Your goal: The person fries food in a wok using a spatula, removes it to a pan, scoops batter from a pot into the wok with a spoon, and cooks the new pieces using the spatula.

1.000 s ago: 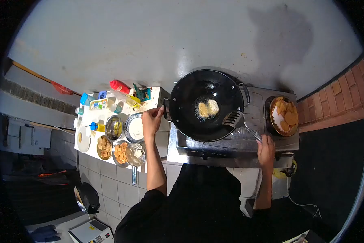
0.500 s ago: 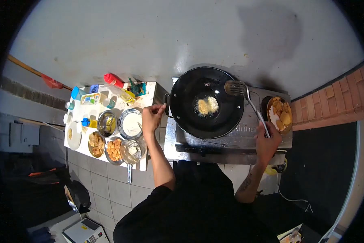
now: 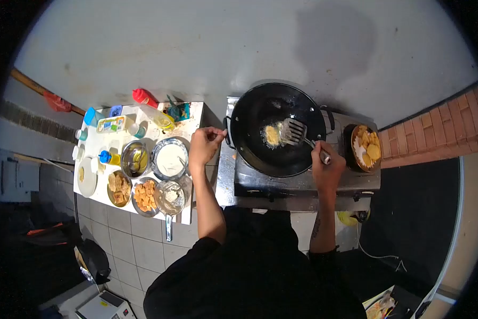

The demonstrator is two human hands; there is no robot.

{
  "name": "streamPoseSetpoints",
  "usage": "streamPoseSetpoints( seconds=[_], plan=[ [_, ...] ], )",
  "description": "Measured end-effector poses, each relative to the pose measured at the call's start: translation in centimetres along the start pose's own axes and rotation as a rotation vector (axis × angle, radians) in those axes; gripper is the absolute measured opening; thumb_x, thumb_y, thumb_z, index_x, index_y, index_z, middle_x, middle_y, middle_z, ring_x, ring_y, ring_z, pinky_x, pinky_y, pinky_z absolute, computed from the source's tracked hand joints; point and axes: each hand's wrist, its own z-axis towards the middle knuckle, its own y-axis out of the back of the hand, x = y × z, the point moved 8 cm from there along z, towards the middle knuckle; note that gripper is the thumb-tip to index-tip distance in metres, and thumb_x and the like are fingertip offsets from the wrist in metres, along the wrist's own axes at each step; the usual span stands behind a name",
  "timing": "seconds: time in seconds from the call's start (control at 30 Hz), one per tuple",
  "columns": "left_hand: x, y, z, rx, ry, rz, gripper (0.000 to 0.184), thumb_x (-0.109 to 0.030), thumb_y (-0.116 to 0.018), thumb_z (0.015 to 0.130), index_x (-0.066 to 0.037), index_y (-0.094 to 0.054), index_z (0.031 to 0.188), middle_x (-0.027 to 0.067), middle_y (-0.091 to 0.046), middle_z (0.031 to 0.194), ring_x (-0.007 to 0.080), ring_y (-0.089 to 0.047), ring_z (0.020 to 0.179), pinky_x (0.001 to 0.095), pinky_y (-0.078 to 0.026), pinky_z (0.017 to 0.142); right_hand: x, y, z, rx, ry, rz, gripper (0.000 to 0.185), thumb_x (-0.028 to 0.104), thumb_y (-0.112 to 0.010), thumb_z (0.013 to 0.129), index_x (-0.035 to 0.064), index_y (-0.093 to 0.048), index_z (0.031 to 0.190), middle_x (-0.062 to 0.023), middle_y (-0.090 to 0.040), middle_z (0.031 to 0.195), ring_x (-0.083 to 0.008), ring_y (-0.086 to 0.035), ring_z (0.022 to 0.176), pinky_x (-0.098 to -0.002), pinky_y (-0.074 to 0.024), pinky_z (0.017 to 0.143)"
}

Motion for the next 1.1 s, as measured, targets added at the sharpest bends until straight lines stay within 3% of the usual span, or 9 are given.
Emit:
streamPoseSetpoints(
  seconds=[0.17, 0.23, 0.4, 0.53, 0.83, 0.87, 1.1],
  plan=[
    [0.0, 0.4, -0.3, -0.001, 0.024, 0.069, 0.021, -0.019, -0.074, 0.080, 0.002, -0.070, 0.081, 0.0071, -0.061, 0.059, 0.0111, -0.052, 0.053, 0.0278, -0.043, 0.053, -0.4, -3.4, 0.1, 0.202, -0.019, -0.062, 0.008, 0.006, -0.065, 0.084, 0.0000, -0.066, 0.090, -0.0151, -0.059, 0.066, -0.0178, -0.056, 0.052, -0.0300, -0.0413, 0.050],
    [-0.4, 0.6, -0.2, 0.026, 0.059, 0.073, 0.023, -0.020, -0.074, 0.081, 0.002, -0.070, 0.080, 0.0067, -0.061, 0.059, 0.0115, -0.051, 0.053, 0.0292, -0.043, 0.053, 0.4, -3.4, 0.1, 0.127, 0.098, -0.027, 0.009, 0.008, -0.066, 0.085, 0.0004, -0.066, 0.091, -0.0152, -0.059, 0.066, -0.0208, -0.057, 0.053, -0.0300, -0.0418, 0.050],
    [-0.9, 0.5, -0.2, 0.035, -0.032, 0.115, 0.019, -0.017, -0.074, 0.082, 0.002, -0.071, 0.083, 0.0075, -0.065, 0.063, 0.0096, -0.054, 0.054, 0.0263, -0.044, 0.054, -0.5, -3.9, 0.3, 0.135, 0.095, -0.024, 0.012, 0.009, -0.066, 0.085, -0.0006, -0.065, 0.092, -0.0162, -0.062, 0.069, -0.0262, -0.062, 0.056, -0.0315, -0.0441, 0.051],
    [-1.5, 0.9, -0.6, 0.020, 0.014, 0.065, 0.019, -0.016, -0.074, 0.081, 0.003, -0.071, 0.083, 0.0076, -0.065, 0.063, 0.0092, -0.055, 0.055, 0.0257, -0.044, 0.053, -0.1, -4.2, 0.3, 0.128, 0.125, -0.052, 0.013, 0.009, -0.067, 0.084, -0.0008, -0.066, 0.092, -0.0167, -0.065, 0.074, -0.0297, -0.066, 0.063, -0.0340, -0.0474, 0.053],
    [-1.8, 1.3, -0.9, 0.014, -0.028, 0.121, 0.021, -0.015, -0.074, 0.082, 0.005, -0.070, 0.081, 0.0063, -0.064, 0.062, 0.0086, -0.055, 0.055, 0.0249, -0.044, 0.053, 0.4, -2.7, 0.4, 0.068, 0.039, 0.106, 0.011, 0.008, -0.066, 0.085, -0.0006, -0.066, 0.091, -0.0161, -0.064, 0.071, -0.0258, -0.064, 0.058, -0.0321, -0.0455, 0.052],
    [-1.8, 1.3, -0.9, 0.017, -0.031, 0.110, 0.021, -0.016, -0.073, 0.082, 0.005, -0.070, 0.082, 0.0064, -0.064, 0.061, 0.0087, -0.055, 0.055, 0.0250, -0.044, 0.053, 0.9, -2.3, 0.6, 0.022, 0.103, 0.046, 0.010, 0.007, -0.066, 0.085, -0.0005, -0.065, 0.091, -0.0153, -0.062, 0.068, -0.0224, -0.061, 0.054, -0.0308, -0.0431, 0.050],
    [-2.0, 1.3, -1.2, 0.019, 0.002, 0.060, 0.020, -0.016, -0.072, 0.084, 0.004, -0.070, 0.082, 0.0060, -0.064, 0.061, 0.0076, -0.055, 0.054, 0.0247, -0.044, 0.052, -0.5, -3.1, 0.4, 0.109, 0.048, -0.048, 0.011, 0.007, -0.067, 0.084, -0.0004, -0.066, 0.092, -0.0158, -0.063, 0.069, -0.0244, -0.061, 0.055, -0.0305, -0.0434, 0.050]
  ],
)
